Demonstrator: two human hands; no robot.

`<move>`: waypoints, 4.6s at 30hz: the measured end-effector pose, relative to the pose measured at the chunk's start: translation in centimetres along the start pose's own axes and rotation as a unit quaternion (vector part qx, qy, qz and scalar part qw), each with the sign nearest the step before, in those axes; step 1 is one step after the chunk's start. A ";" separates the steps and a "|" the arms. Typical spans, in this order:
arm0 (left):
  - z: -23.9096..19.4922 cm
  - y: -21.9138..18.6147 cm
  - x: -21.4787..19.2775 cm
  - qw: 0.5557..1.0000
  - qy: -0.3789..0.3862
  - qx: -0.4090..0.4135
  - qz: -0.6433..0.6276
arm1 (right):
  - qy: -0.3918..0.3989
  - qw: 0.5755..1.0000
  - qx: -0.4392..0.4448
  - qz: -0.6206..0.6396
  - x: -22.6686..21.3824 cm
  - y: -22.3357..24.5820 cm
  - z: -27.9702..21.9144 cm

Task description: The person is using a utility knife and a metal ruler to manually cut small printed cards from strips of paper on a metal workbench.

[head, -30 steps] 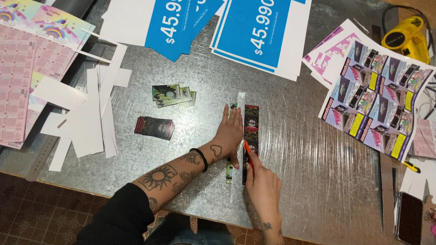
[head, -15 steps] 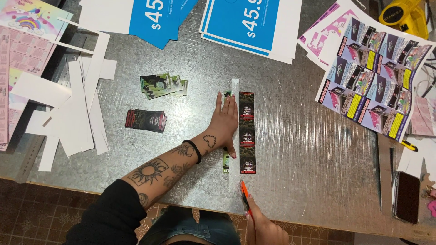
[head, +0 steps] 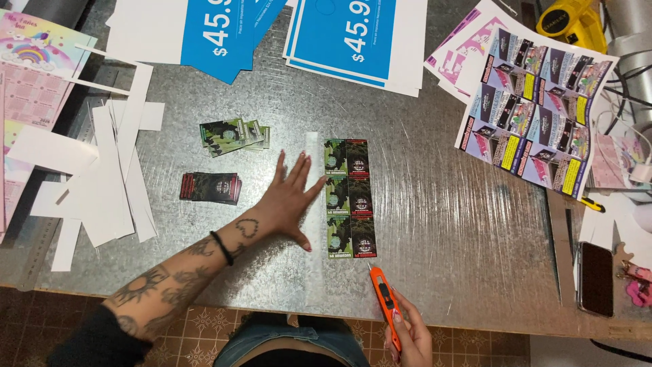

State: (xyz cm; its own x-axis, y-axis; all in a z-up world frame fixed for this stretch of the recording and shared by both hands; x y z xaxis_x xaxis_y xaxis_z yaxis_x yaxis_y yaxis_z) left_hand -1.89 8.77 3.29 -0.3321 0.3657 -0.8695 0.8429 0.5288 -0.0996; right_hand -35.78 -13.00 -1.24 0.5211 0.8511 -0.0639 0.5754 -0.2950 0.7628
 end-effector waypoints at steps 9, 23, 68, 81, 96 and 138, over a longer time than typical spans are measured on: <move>-5.1 4.2 1.3 0.987 0.042 -0.102 -0.117 | -0.004 0.995 0.047 0.083 1.6 0.2 0.6; 1.6 -5.7 3.0 0.970 -0.104 0.134 -0.174 | 0.033 0.989 -0.038 0.137 1.5 -1.5 1.0; 8.8 -7.6 4.2 0.970 -0.212 -0.058 0.106 | -0.249 0.956 -0.150 0.036 -2.8 -0.3 0.5; -1.3 -11.4 3.8 0.984 -0.135 -0.113 0.032 | -0.135 0.968 -0.181 -0.111 -0.8 3.9 1.9; -17.8 -7.4 16.5 0.892 -0.446 -0.002 -0.079 | -0.043 0.949 -0.162 -0.268 1.7 7.7 5.7; -5.5 1.0 7.8 0.962 -0.240 0.087 -0.095 | 0.217 0.770 -0.469 -0.374 11.4 5.4 -0.7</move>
State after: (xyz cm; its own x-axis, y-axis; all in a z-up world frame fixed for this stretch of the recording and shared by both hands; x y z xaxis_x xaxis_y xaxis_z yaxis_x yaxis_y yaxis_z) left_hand -6.00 16.37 -0.94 -0.2888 -0.1436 -0.9466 0.8578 0.4004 -0.3224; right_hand -27.13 -4.59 2.62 -0.1127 0.7560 -0.6448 -0.2024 0.6179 0.7598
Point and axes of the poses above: each hand's wrist, its own z-axis towards the middle knuckle, its own x-axis out of the palm, y = z × x, the point moved 1 cm from there along z, towards the middle knuckle, and after that the axes turned 5 degrees about x, right-handed, at the moved point
